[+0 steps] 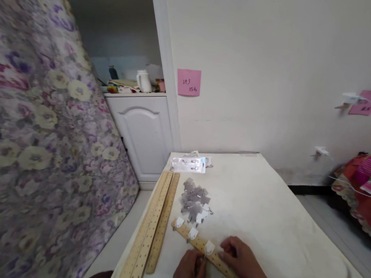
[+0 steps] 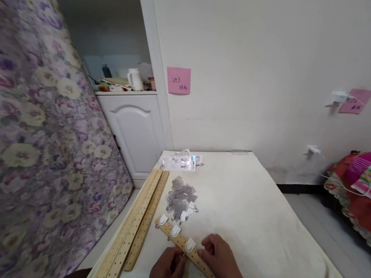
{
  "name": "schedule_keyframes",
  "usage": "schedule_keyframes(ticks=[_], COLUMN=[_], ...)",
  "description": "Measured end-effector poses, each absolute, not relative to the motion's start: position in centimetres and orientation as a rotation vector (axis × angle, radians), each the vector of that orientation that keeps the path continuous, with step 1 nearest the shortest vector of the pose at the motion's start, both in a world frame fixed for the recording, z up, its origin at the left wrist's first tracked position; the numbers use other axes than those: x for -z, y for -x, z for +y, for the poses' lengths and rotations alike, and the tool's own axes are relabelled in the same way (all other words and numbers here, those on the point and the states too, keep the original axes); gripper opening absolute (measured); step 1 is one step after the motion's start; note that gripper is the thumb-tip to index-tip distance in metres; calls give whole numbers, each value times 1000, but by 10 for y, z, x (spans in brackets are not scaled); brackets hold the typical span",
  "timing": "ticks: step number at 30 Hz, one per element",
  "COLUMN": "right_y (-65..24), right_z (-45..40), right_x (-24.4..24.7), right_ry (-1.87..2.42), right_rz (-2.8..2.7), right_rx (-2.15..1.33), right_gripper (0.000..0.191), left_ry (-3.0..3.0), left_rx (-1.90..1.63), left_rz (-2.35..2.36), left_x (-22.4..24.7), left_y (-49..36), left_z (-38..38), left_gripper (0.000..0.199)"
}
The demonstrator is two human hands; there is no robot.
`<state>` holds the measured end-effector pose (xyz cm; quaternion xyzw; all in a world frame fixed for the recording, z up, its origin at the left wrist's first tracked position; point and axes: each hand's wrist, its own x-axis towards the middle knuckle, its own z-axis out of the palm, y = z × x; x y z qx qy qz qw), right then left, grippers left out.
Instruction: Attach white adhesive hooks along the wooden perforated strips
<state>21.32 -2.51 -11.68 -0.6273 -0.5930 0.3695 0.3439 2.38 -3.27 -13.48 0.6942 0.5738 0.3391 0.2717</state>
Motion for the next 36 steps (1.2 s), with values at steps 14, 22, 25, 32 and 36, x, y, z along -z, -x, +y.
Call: schedule_keyframes(ticks=[14,22,25,32,36], right_y=[-209,-204,-202,-197,-194], right_z=[-67,-68,-68,-68,-66], right_x=[116,123,122,119,122], right_ry=[1835,1861,1865,1878,1897], right_rz=[-1652,-1611,-1603,-1585,-1553], right_rx=[-713,-676,-673,-673,-668], right_gripper=[21,14,13,12,12], left_ry=[-1860,-1814,-1818,-1807,-1806], left_rx=[-916,-962,-945,-963,-961], left_rz=[1425,1383,1382,1390,1399], left_x=[128,126,125,125,126], left_y=[-10,-8,-8,-7,-7], left_z=[-33,-34,-35,-35,-35], left_gripper=[18,17,18,18,20])
